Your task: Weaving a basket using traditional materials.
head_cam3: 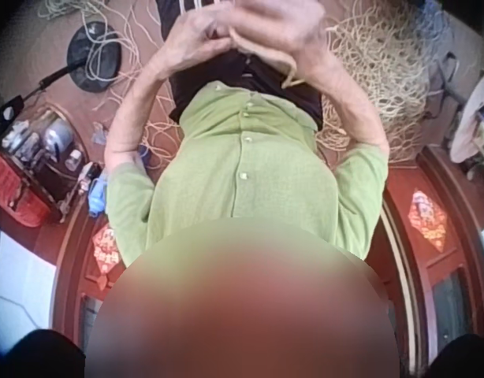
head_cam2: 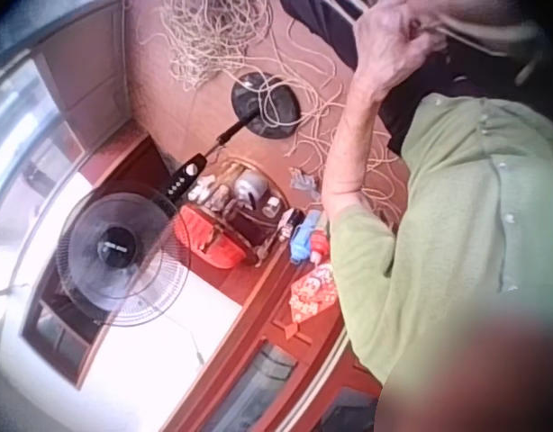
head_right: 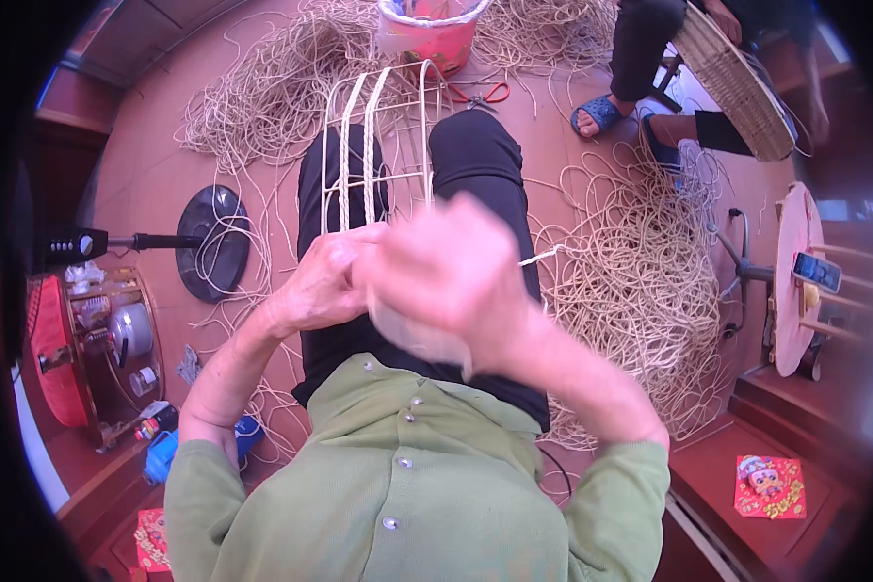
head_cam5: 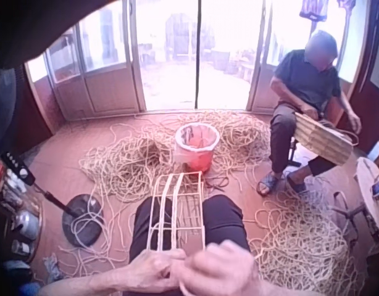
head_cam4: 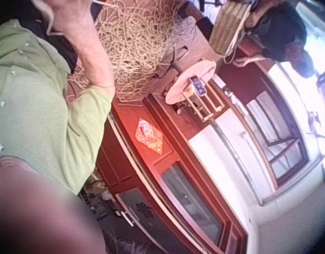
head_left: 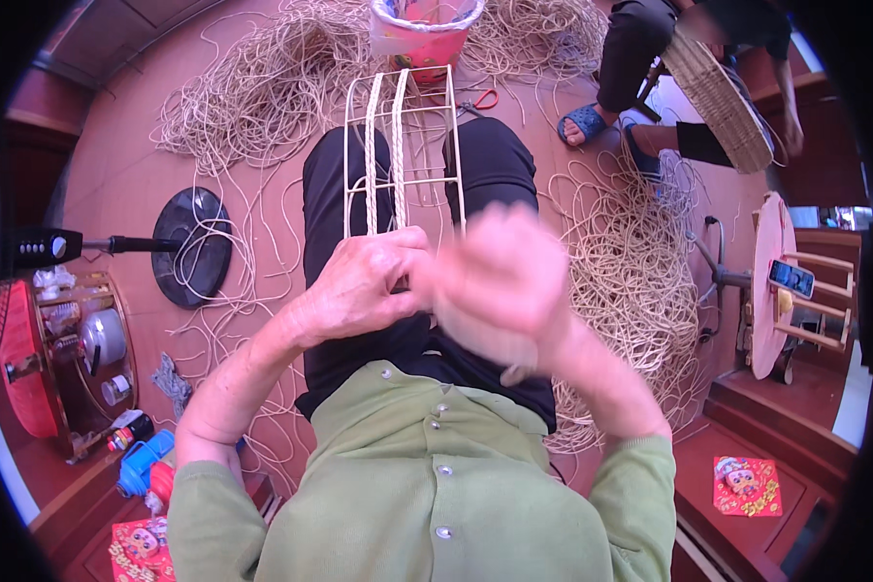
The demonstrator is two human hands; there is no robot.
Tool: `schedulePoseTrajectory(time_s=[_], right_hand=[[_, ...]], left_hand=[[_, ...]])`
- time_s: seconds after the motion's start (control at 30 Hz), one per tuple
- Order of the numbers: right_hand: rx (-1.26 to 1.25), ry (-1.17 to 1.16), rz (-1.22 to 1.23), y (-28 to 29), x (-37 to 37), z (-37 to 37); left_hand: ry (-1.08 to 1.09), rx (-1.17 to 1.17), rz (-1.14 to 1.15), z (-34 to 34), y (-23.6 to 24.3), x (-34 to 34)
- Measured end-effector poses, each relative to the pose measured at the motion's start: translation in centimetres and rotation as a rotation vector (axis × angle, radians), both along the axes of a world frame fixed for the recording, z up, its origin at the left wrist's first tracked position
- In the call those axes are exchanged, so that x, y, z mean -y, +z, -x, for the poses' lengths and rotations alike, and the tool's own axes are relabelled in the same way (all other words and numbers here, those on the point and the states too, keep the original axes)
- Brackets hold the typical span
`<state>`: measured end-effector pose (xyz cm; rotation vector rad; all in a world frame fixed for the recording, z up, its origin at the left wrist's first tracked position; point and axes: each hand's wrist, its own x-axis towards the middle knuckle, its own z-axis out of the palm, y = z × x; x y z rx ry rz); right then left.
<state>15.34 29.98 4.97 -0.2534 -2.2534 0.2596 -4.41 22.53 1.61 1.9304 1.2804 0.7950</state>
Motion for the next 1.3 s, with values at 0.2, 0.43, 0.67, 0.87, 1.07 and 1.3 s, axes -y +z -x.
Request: schedulePoseTrajectory(time_s=[0.2,0.43,0.67,0.87,1.07,1.3], right_hand=[[0.137,-0.199,0.224,-4.4,-6.3,3.2],[0.134,-0.134,0.413,-4.3,-7.8,3.0],[0.669,-1.136,0.273,4.7,-26.5,-3.1],[0.263,-0.298,0.510,1.4,-5.2,-7.3],[-0.020,-0.005,1.897,-3.7,7.3,-5.0],[-0.665,0.210,2.239,-6.0,7.5,-4.9]], left_hand=[[0.239,-0.243,-0.398,-1.3,-0.7,0.9],[0.425,-0.158,-0.623,-3.0,-2.9,2.4],[0.496,-0.143,-0.572,-2.9,-3.4,2.8],[0.483,-0.231,-0.421,-3.7,-2.2,2.9],[0.402,-0.107,-0.269,-2.7,-1.7,2.8],[0.386,-0.042,-0.164,-2.9,-0.8,2.7]])
